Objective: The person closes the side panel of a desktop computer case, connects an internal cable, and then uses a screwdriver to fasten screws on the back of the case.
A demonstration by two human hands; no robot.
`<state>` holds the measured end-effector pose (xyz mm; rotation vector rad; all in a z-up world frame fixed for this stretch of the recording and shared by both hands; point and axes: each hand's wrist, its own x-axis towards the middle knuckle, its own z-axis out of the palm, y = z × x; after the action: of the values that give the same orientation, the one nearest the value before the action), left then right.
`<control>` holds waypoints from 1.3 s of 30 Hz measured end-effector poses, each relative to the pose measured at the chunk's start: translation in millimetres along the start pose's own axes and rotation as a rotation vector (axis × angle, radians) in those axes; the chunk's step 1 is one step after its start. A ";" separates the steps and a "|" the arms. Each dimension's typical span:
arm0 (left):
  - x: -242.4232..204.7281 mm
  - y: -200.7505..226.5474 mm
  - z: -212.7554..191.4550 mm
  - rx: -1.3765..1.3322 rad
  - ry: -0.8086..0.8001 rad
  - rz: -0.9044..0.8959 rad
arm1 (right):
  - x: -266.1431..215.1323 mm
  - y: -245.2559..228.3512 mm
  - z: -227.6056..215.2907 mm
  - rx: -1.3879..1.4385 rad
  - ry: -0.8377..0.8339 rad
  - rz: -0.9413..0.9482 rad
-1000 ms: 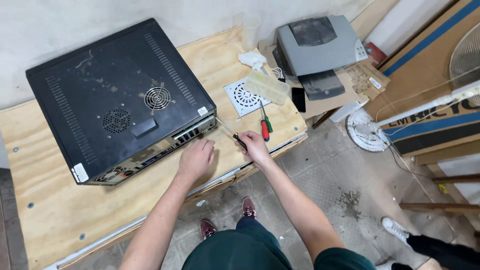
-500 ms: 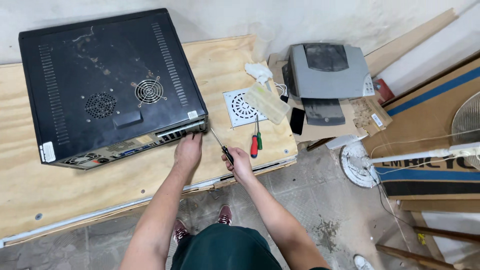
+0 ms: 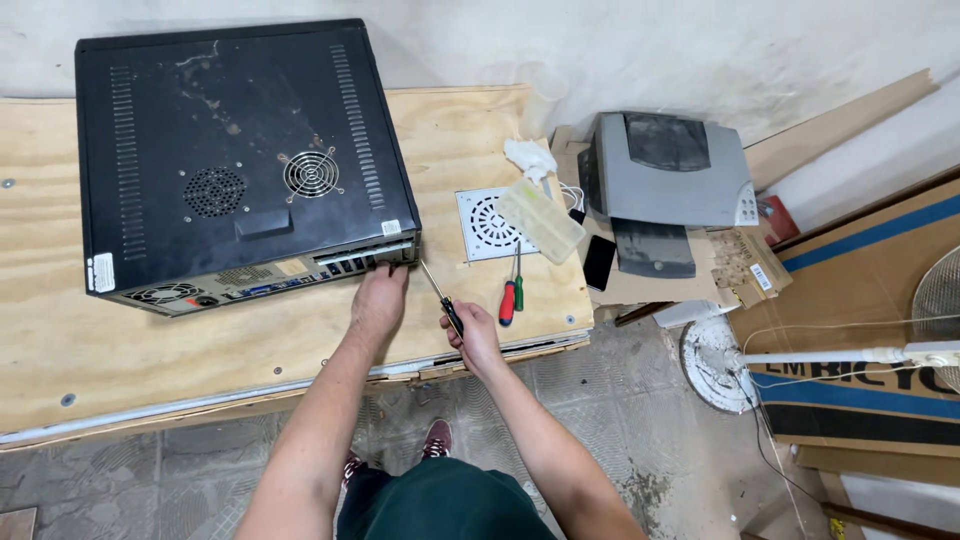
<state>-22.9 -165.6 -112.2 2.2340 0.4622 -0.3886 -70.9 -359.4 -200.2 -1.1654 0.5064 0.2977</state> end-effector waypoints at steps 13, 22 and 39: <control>17.5 -37.4 28.6 0.049 0.009 0.024 | -7.1 -5.6 2.0 0.031 -0.002 -0.008; 40.8 -60.6 50.3 0.604 0.184 0.439 | -2.3 -2.0 2.0 0.013 0.005 -0.012; 24.9 -47.1 41.0 0.140 0.188 0.139 | -6.9 -1.1 1.9 0.015 0.000 -0.026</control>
<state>-27.0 -163.3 -179.2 2.4348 0.3849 -0.1421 -75.7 -357.9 -195.1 -1.1562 0.4922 0.2716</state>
